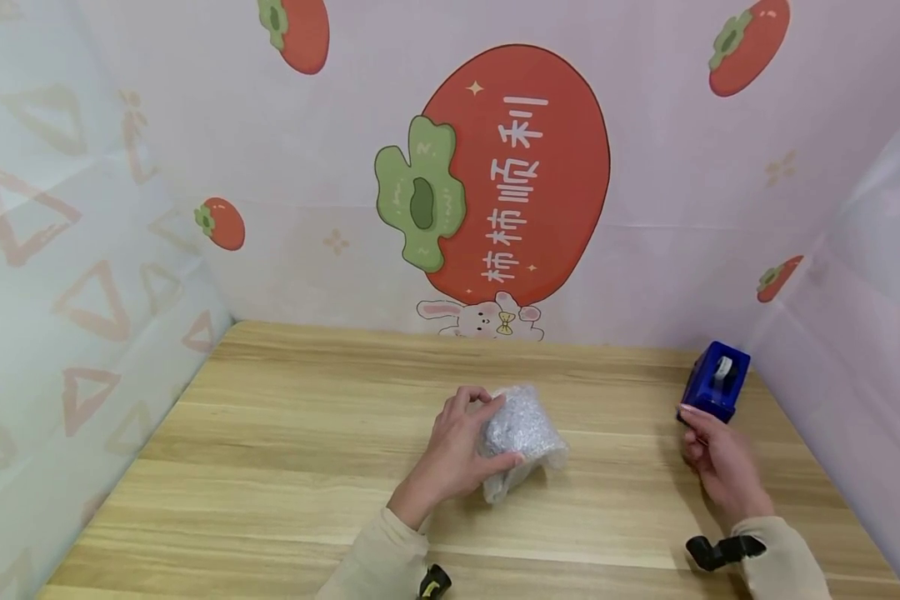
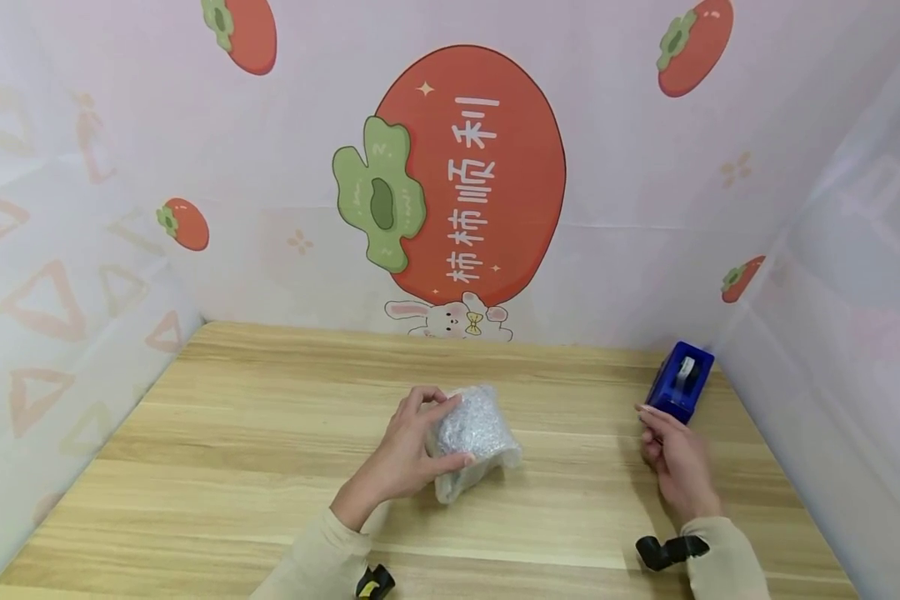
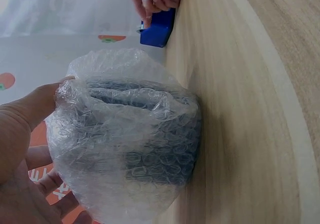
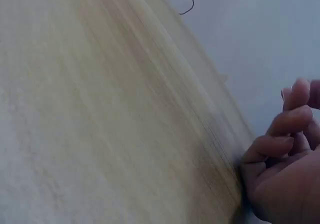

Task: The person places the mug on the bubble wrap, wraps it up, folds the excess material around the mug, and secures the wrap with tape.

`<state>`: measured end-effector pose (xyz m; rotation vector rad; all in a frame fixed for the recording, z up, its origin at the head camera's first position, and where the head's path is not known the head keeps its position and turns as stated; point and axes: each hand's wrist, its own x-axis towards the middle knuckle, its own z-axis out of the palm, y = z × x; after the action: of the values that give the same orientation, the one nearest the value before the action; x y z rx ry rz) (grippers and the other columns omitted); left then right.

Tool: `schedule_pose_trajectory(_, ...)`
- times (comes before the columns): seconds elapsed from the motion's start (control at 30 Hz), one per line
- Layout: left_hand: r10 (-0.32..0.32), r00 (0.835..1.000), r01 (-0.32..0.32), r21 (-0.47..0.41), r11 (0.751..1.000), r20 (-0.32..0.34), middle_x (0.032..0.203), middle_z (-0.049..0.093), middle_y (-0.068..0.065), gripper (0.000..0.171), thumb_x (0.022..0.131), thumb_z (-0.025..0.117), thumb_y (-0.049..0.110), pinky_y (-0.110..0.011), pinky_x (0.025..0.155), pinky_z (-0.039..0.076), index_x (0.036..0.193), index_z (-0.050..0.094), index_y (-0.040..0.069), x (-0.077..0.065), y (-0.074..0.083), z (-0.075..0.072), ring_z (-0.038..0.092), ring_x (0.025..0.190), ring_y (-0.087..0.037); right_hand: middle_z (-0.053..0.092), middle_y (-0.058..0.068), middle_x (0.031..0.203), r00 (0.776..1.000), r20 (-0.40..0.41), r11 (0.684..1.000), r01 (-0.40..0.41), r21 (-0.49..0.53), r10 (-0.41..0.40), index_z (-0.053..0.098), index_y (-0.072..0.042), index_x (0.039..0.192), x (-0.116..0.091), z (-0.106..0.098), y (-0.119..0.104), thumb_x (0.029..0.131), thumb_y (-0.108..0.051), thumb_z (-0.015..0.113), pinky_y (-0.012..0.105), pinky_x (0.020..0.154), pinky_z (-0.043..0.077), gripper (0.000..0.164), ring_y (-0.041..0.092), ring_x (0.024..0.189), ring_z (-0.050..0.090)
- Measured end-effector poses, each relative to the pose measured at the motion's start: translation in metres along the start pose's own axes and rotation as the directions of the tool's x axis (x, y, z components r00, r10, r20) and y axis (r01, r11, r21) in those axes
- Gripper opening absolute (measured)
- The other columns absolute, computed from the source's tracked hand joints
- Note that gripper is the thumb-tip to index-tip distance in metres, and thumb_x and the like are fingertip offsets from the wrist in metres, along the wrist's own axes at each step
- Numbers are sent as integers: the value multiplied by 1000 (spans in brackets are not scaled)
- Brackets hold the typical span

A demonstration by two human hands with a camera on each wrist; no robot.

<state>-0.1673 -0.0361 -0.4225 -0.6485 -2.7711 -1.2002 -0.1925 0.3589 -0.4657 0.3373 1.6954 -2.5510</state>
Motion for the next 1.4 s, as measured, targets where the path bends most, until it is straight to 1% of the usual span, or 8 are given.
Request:
schedule_pose_trajectory(0.1,2,1000,-2,13,1000,7,133,45,-9,78,81,87,35,-52,109,36,145,55,6,2,0,-2,45,123,-29,60,-6,77,992,94,975,101,-198,-83,76,-20,117,-4,8,5,104,-14,58,19,53,39,23,4,63,51)
schedule_pose_trajectory(0.2,-2,1000,2,10,1000,10,135,46,-9,77,81,87,35,-52,109,36,145,55,6,2,0,-3,45,125,-29,58,-4,77,980,141,890,186,-417,-139,68,-16,132,-8,21,5,103,-19,61,26,53,39,30,7,63,48)
schedule_pose_trajectory(0.33,-5,1000,5,6,1000,12,136,47,-9,77,81,88,34,-53,110,35,145,55,7,2,-1,-3,45,126,-29,51,2,76,945,214,672,326,-665,-247,66,-6,134,-15,38,4,103,-22,62,32,54,38,35,13,65,42)
schedule_pose_trajectory(0.47,4,1000,-4,6,1000,12,134,46,-9,77,80,88,34,-53,109,35,145,55,6,2,-2,-1,45,124,-29,46,10,90,850,318,378,483,-790,-421,72,-4,123,-21,54,5,100,-13,66,27,56,34,26,16,74,35)
schedule_pose_trajectory(0.6,15,1000,-15,6,1000,7,133,46,-9,78,80,88,33,-55,108,35,145,55,5,2,-4,0,45,124,-30,47,13,109,763,386,233,561,-795,-519,76,-4,114,-26,66,4,95,-3,69,23,60,33,20,14,85,36)
schedule_pose_trajectory(0.73,15,1000,-15,1,1000,4,133,46,-9,77,81,88,33,-55,108,35,145,55,5,2,-4,0,45,123,-29,58,8,102,734,419,224,601,-767,-534,77,-5,113,-31,76,2,94,2,68,22,60,38,21,10,79,45)
schedule_pose_trajectory(1.07,10,1000,-10,-8,1000,5,132,45,-9,77,81,87,34,-55,108,35,145,55,5,2,-3,0,45,123,-29,63,-5,80,741,518,362,665,-653,-427,74,-6,118,-43,105,2,95,5,65,25,51,41,27,14,59,52)
schedule_pose_trajectory(1.4,-12,999,13,-25,1000,30,137,45,-8,76,82,87,34,-55,111,32,146,55,7,2,-2,-2,43,127,-30,57,-2,75,693,659,461,705,-538,-292,63,-9,137,-53,136,-6,97,3,63,27,52,44,42,11,60,51)
